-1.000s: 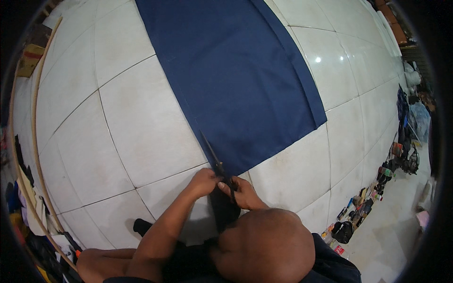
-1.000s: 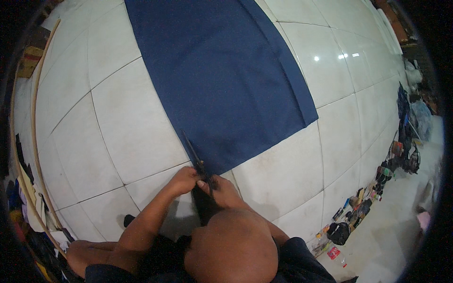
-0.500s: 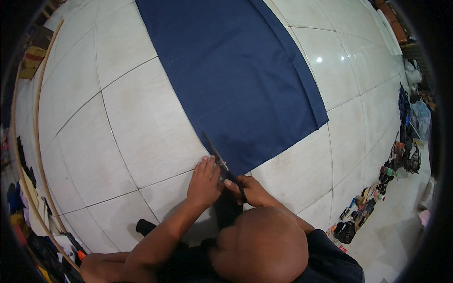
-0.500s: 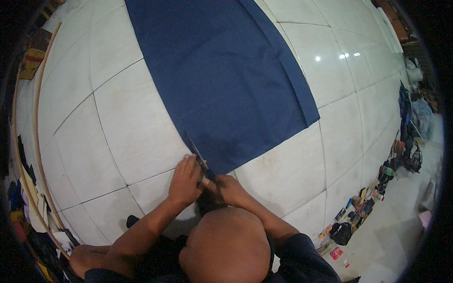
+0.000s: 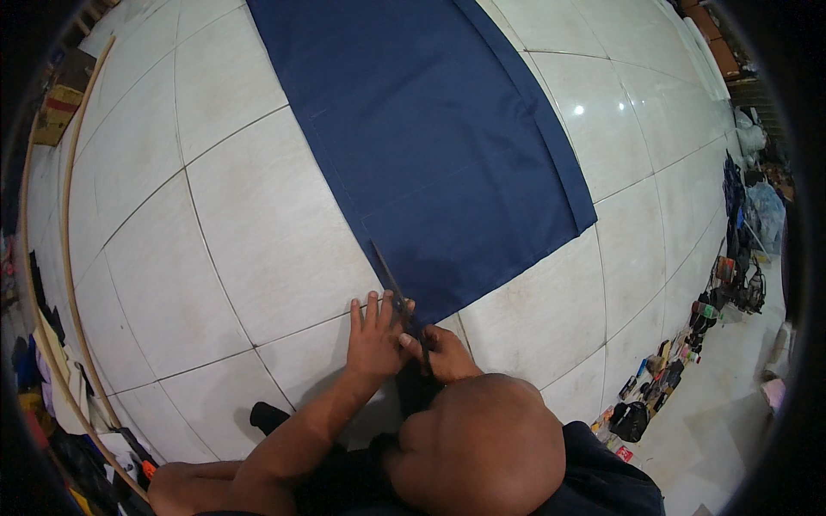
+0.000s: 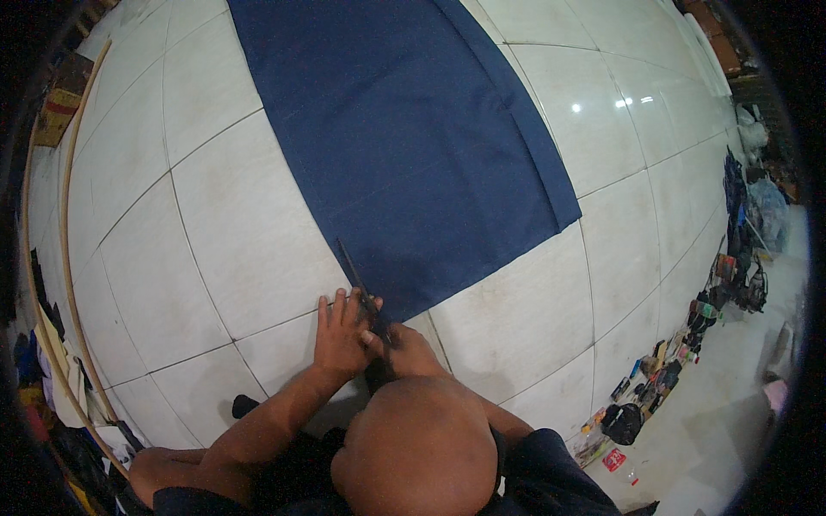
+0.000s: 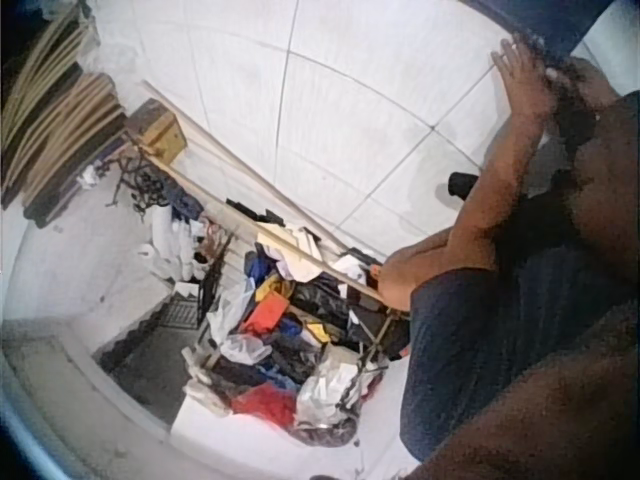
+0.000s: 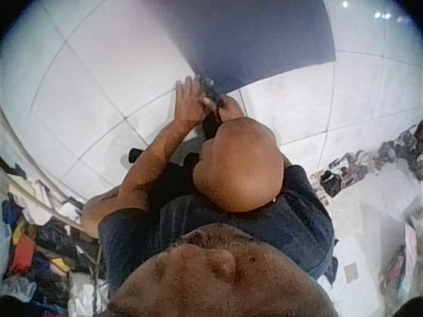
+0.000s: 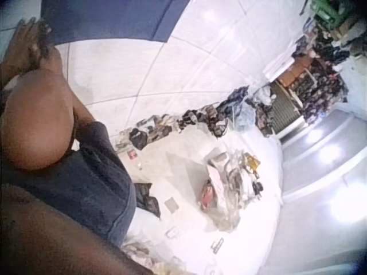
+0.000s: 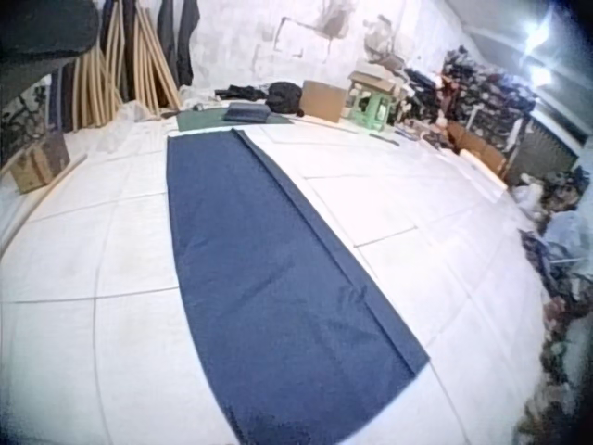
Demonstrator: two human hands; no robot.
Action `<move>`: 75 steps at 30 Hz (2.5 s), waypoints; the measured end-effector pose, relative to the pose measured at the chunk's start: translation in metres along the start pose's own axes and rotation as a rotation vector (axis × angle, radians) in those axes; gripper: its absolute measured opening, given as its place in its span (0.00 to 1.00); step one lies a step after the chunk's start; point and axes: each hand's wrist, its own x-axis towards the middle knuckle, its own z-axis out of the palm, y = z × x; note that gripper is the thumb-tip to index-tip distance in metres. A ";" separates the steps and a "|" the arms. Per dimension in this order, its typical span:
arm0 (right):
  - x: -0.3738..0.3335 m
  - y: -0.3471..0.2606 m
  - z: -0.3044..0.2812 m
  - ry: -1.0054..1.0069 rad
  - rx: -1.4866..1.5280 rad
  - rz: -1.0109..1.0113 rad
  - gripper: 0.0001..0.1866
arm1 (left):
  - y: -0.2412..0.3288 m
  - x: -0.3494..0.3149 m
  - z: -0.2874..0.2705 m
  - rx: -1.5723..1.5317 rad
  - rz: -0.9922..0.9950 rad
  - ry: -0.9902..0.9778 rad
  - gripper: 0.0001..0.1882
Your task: The person cuts a long piece of blue fabric into smaller rectangular sections using shears while kneeling on a tiled floor.
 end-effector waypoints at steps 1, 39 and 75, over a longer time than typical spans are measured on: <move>-0.003 -0.003 0.001 0.011 0.023 -0.008 0.36 | 0.000 -0.001 0.002 0.003 -0.001 0.003 0.40; 0.074 -0.087 0.004 0.199 -0.178 -0.256 0.35 | 0.002 0.002 -0.007 0.003 -0.015 -0.143 0.41; 0.159 -0.205 0.005 0.177 -0.122 -0.346 0.36 | -0.001 0.001 -0.002 0.023 -0.015 -0.180 0.40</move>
